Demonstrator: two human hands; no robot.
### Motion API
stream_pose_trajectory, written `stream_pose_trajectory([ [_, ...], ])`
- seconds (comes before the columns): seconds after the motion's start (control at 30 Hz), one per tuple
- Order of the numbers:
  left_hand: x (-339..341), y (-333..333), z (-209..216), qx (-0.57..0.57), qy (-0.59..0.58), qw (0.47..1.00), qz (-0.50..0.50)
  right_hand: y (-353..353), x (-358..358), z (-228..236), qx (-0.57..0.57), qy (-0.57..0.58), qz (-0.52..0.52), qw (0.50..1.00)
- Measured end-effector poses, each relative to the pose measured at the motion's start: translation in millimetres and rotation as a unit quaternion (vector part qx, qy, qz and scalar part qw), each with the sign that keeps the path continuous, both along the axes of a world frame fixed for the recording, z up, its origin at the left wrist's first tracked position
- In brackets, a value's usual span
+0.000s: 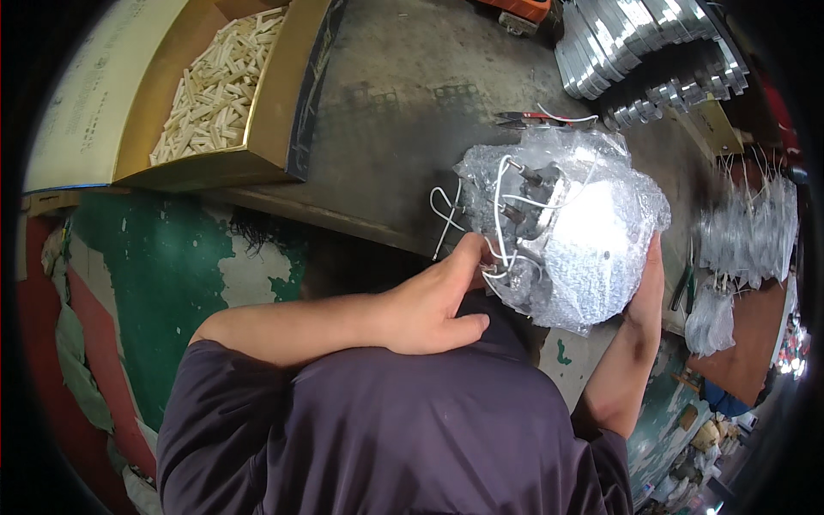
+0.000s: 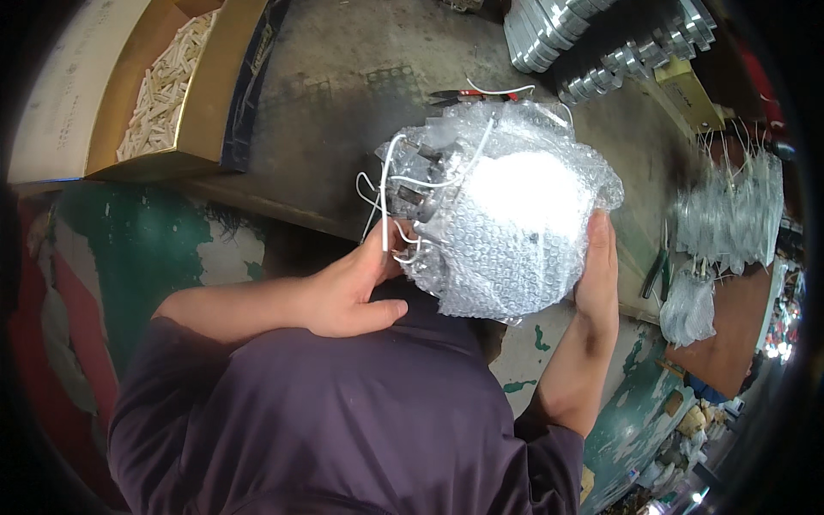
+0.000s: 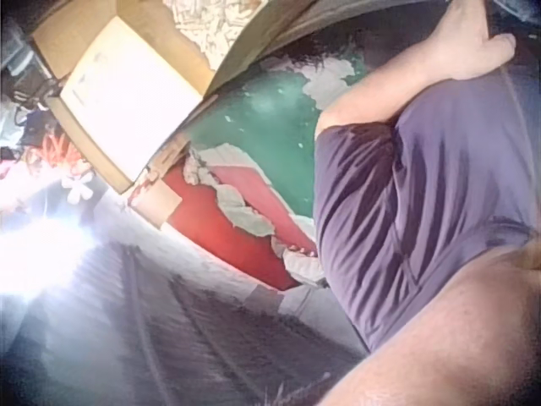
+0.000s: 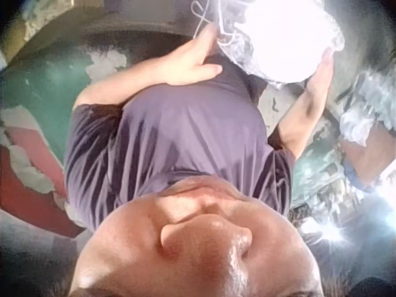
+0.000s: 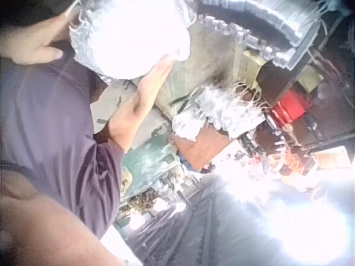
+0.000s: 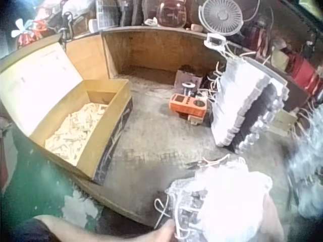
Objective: The person is seen unwrapping electrical lighting components and sliding insulating sleeves onto the attached wires.
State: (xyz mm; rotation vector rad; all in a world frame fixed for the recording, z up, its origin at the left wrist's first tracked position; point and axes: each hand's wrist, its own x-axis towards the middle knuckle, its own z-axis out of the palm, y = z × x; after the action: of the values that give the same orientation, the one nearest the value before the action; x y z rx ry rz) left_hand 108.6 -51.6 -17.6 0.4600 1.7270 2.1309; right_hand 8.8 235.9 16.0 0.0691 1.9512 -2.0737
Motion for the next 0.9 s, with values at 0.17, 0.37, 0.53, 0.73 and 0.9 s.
stream_pose_trajectory([
  [0.17,-11,-19,20,-0.135,0.005,0.989,0.058,-25,3,28,0.321,0.255,-0.014,0.912],
  [0.37,-34,-44,45,-0.23,0.293,0.902,0.22,-70,34,41,0.305,0.547,-0.041,0.778],
  [0.53,-69,-44,56,-0.161,0.364,0.885,0.24,-99,35,73,0.449,0.503,0.087,0.733],
  [0.73,-95,-46,40,0.09,-0.068,0.972,0.206,-131,20,89,0.481,0.509,0.163,0.695],
  [0.9,-84,-39,32,0.106,-0.132,0.947,0.273,-151,8,95,0.411,0.479,0.201,0.75],
])
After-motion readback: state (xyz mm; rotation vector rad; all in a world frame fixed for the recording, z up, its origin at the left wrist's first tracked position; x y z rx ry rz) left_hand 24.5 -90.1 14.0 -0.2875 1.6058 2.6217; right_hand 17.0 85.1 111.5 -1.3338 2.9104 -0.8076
